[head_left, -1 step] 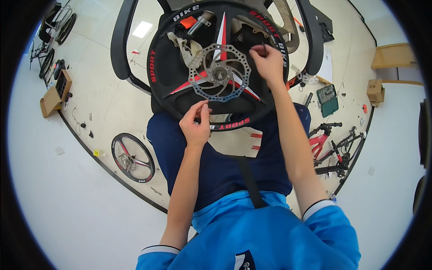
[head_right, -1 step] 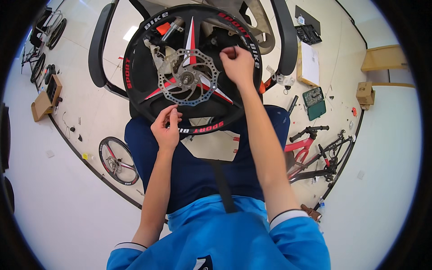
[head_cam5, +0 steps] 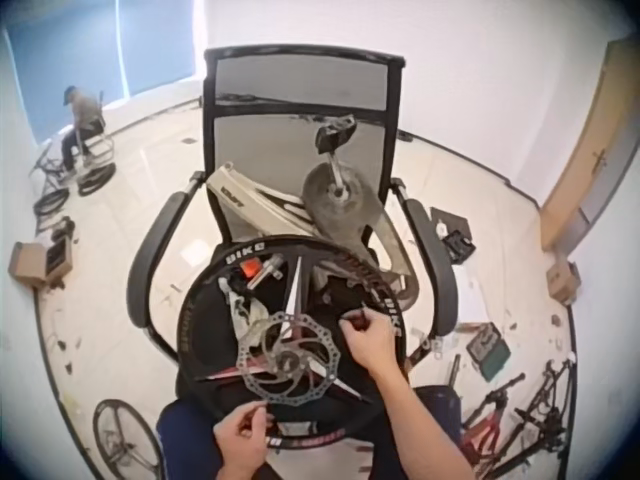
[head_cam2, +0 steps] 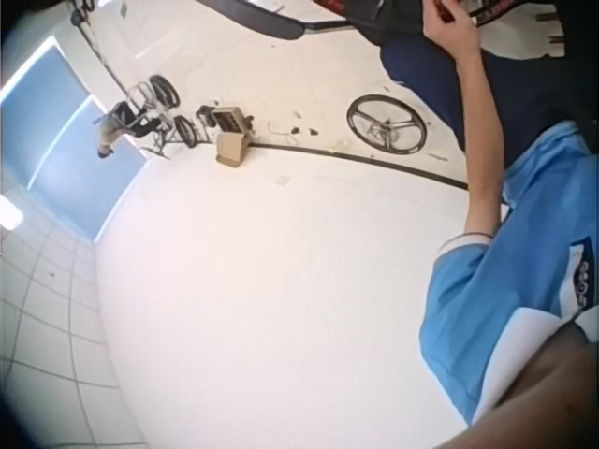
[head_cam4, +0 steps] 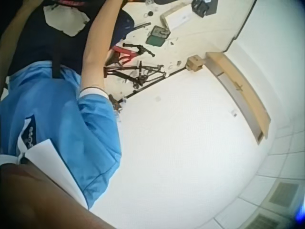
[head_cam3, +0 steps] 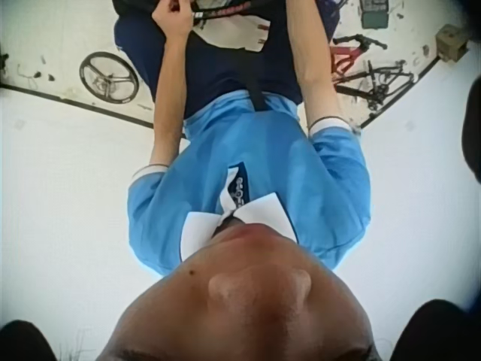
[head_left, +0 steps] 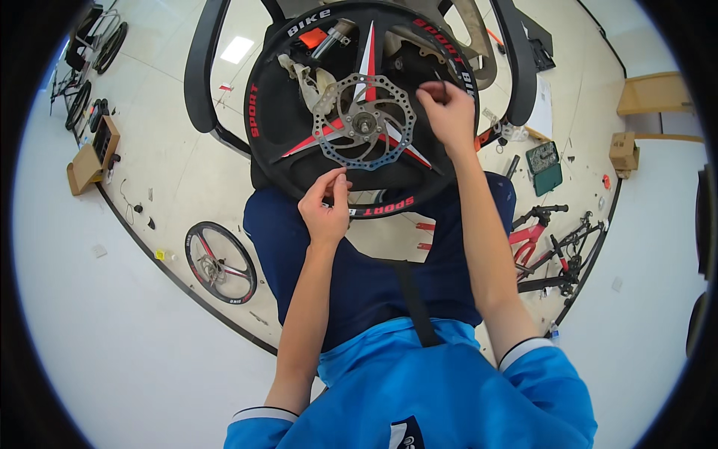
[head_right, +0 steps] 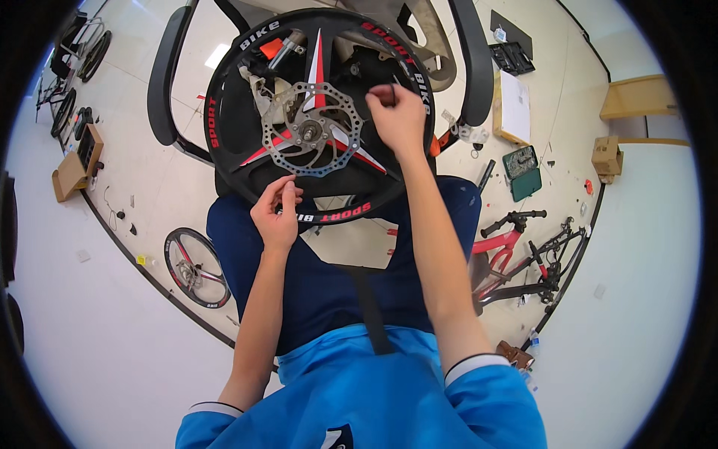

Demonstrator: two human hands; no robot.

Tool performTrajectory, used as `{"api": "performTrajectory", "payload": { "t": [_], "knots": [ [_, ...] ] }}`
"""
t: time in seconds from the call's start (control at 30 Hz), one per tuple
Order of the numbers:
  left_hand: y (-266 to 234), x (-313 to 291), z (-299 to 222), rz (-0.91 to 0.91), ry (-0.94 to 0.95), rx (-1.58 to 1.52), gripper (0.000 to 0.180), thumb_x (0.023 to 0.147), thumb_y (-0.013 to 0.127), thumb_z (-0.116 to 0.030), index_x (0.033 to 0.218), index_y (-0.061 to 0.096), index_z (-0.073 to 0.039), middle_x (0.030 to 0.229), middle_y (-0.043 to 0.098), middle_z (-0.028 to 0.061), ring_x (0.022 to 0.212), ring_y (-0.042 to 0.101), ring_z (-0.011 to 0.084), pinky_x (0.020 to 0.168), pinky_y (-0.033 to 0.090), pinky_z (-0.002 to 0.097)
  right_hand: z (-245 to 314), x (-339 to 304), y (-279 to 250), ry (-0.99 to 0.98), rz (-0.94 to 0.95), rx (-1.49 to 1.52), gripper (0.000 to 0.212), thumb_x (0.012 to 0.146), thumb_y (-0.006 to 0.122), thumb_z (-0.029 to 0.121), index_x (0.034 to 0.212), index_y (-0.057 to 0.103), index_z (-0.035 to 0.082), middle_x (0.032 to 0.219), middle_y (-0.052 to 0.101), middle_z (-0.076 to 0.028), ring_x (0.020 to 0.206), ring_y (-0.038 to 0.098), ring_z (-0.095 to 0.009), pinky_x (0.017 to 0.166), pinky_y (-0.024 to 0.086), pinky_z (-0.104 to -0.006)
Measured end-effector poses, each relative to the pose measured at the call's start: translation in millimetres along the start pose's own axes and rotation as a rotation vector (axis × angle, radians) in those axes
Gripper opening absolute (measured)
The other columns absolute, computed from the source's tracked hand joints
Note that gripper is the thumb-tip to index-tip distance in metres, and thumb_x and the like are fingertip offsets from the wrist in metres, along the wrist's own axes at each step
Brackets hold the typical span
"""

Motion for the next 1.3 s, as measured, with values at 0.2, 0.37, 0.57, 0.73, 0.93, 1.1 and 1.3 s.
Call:
{"api": "performTrajectory", "payload": {
  "t": [0.2,0.37,0.57,0.73,0.93,1.1,1.3],
  "knots": [
    [8.8,-8.2,-10.7,0.022,0.069,0.015,0.016,0.098,0.064,-0.008,0.107,0.071,0.003,0.081,0.072,0.0076,0.072,0.068,0.0111,0.067,0.054,0.0229,59.0,-55.3,-24.9,-0.069,0.037,0.132,0.015,0.084,0.077,0.011,0.093,0.073,-0.001,0.080,0.072,0.002,0.057,0.037,0.001,0.050,0.027,-0.0197],
    [7.1,-11.4,-6.8,0.026,0.035,0.023,0.016,0.098,0.064,-0.008,0.106,0.072,0.003,0.081,0.072,0.0068,0.071,0.068,0.0101,0.065,0.055,0.0235,106.3,-57.8,10.8,-0.411,0.145,-0.075,0.015,0.081,0.077,0.009,0.092,0.075,0.000,0.083,0.072,-0.011,0.069,0.068,-0.022,0.063,0.050,-0.0306],
    [5.0,-10.6,-6.6,-0.012,0.051,-0.033,0.014,0.097,0.065,-0.007,0.105,0.073,0.002,0.079,0.072,0.0057,0.070,0.067,0.0086,0.063,0.053,0.0226,92.6,-58.3,28.6,-0.439,0.217,-0.227,0.015,0.082,0.076,0.008,0.095,0.075,0.001,0.091,0.071,-0.013,0.082,0.070,-0.032,0.072,0.055,-0.0365],
    [4.5,-9.1,-9.1,-0.020,0.071,-0.029,0.014,0.096,0.066,-0.007,0.105,0.073,0.001,0.077,0.072,0.0052,0.067,0.067,0.0081,0.061,0.051,0.0217,93.8,-60.1,30.5,-0.537,0.177,-0.301,0.014,0.082,0.078,0.012,0.089,0.072,0.002,0.088,0.068,-0.010,0.077,0.068,-0.032,0.067,0.054,-0.0369],
    [4.8,-7.4,-9.0,-0.014,0.068,-0.025,0.014,0.096,0.066,-0.007,0.104,0.073,0.001,0.078,0.072,0.0057,0.067,0.067,0.0083,0.062,0.051,0.0219,94.7,-62.9,30.4,-0.539,0.133,-0.412,0.018,0.082,0.080,0.015,0.085,0.068,0.003,0.084,0.066,-0.009,0.073,0.068,-0.030,0.062,0.053,-0.0362],
    [5.6,-6.6,-10.4,-0.010,0.067,-0.024,0.013,0.096,0.066,-0.007,0.103,0.073,0.001,0.078,0.072,0.0058,0.067,0.067,0.0086,0.062,0.051,0.0220,98.3,-62.7,30.4,-0.559,0.115,-0.294,0.017,0.082,0.080,0.014,0.085,0.068,0.002,0.084,0.066,-0.009,0.071,0.068,-0.026,0.061,0.053,-0.0346],
    [4.2,-6.2,-29.8,-0.022,0.168,0.017,0.012,0.093,0.067,-0.004,0.102,0.073,0.001,0.078,0.071,0.0064,0.066,0.065,0.0089,0.062,0.050,0.0225,92.9,-62.2,32.6,-0.544,0.153,-0.250,0.015,0.083,0.080,0.011,0.088,0.070,0.000,0.084,0.067,-0.009,0.071,0.068,-0.025,0.062,0.053,-0.0320]
  ]
}}
Point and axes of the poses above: each hand's wrist, its own x-axis towards the middle knuckle, its own y-axis out of the palm, z = x × y, the point moved 7 cm from there along x, towards the middle knuckle
